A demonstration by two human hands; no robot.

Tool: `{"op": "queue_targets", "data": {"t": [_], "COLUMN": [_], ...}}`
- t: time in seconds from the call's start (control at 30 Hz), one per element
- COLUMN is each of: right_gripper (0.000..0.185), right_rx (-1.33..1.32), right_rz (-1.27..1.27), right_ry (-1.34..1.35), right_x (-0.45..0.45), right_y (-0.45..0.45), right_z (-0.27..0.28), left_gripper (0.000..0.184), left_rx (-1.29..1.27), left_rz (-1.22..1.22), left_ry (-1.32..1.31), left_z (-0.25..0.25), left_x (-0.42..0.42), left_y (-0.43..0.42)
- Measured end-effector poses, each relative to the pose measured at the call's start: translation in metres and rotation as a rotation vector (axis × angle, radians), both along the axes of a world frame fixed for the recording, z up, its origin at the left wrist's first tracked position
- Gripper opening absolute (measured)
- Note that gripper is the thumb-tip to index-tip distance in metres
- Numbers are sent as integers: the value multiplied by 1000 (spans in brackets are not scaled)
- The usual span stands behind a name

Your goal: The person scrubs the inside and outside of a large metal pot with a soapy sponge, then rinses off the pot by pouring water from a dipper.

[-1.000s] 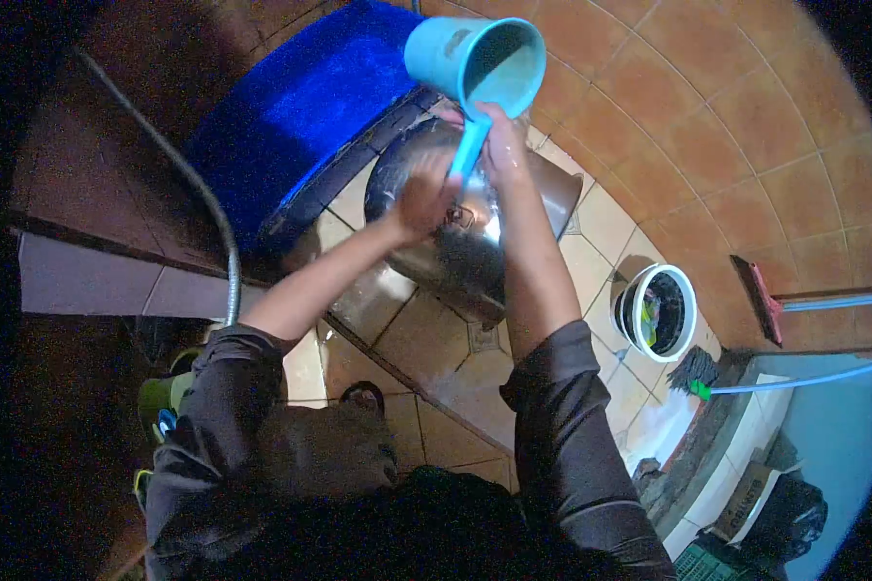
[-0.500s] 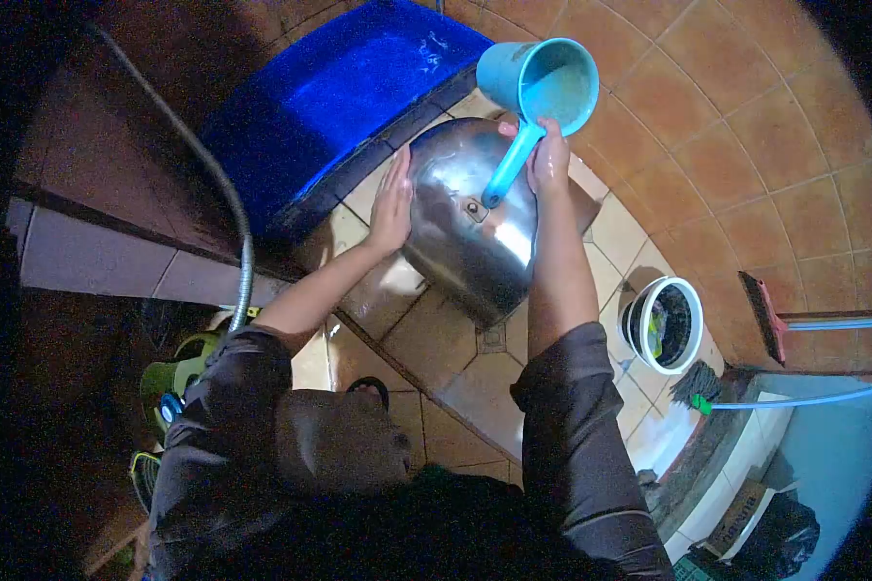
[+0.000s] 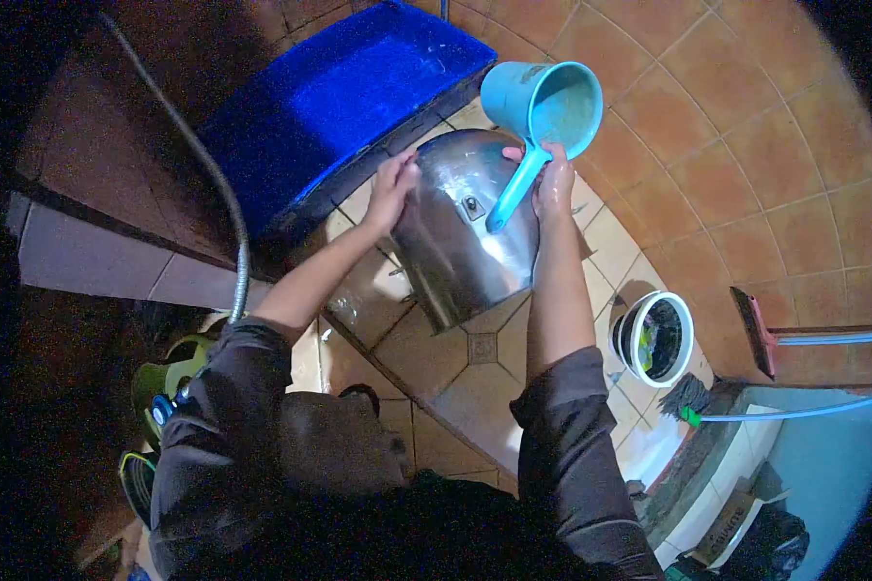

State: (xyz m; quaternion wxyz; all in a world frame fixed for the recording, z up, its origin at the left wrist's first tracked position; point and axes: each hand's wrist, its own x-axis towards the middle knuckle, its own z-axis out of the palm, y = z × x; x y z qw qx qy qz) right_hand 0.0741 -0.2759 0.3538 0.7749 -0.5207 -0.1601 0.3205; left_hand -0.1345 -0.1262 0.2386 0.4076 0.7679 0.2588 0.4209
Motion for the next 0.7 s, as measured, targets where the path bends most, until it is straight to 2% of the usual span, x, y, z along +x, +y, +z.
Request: {"op": "queue_targets", "data": {"t": [0.03, 0.13, 0.17, 0.27, 0.3, 0.4, 0.43, 0.5, 0.53, 0.57, 0.6, 0.63, 0.7], "right_gripper": [36, 38, 38, 40, 40, 39, 39, 38, 38, 33, 32, 32, 32], "right_rx": [-20, -9, 5, 83, 84, 92, 91, -40, -106, -111, -203, -293, -451], "right_rz": [28, 76, 87, 82, 68, 68, -2, -38, -56, 49, 112, 172, 327], "right_ry": [-3, -4, -3, -13, -18, 61, 163, 122, 103, 115, 16, -79, -288], "right_x": [2, 9, 11, 1, -1, 3, -3, -2, 0, 4, 2, -6, -22], "right_y": [-2, -3, -3, -5, -5, -2, 3, 11, 16, 24, 39, 56, 92], "right_z": [-2, -9, -11, -4, -3, -4, 0, 9, 14, 23, 39, 57, 78], "left_gripper": [40, 40, 38, 43, 42, 43, 43, 43, 41, 38, 36, 41, 43], "left_rx": [229, -209, -148, -172, 472, 747, 619, 360, 333, 312, 294, 325, 635], "left_rz": [123, -191, -119, -79, -34, -375, -327, -237, -189, -137, -85, -260, -240], "left_ry": [36, -102, 84, 183, -85, 86, 33, -84, -94, -106, -120, 112, 125], "left_z": [-1, -2, -7, -11, 8, 66, 54, 17, 9, 2, 1, 45, 62], "left_x": [-3, -18, -22, -9, -8, -14, -6, 20, 22, 24, 28, 11, -3], "left_y": [-12, 11, 25, 11, -14, -56, -38, 5, 6, 9, 13, -7, -49]}}
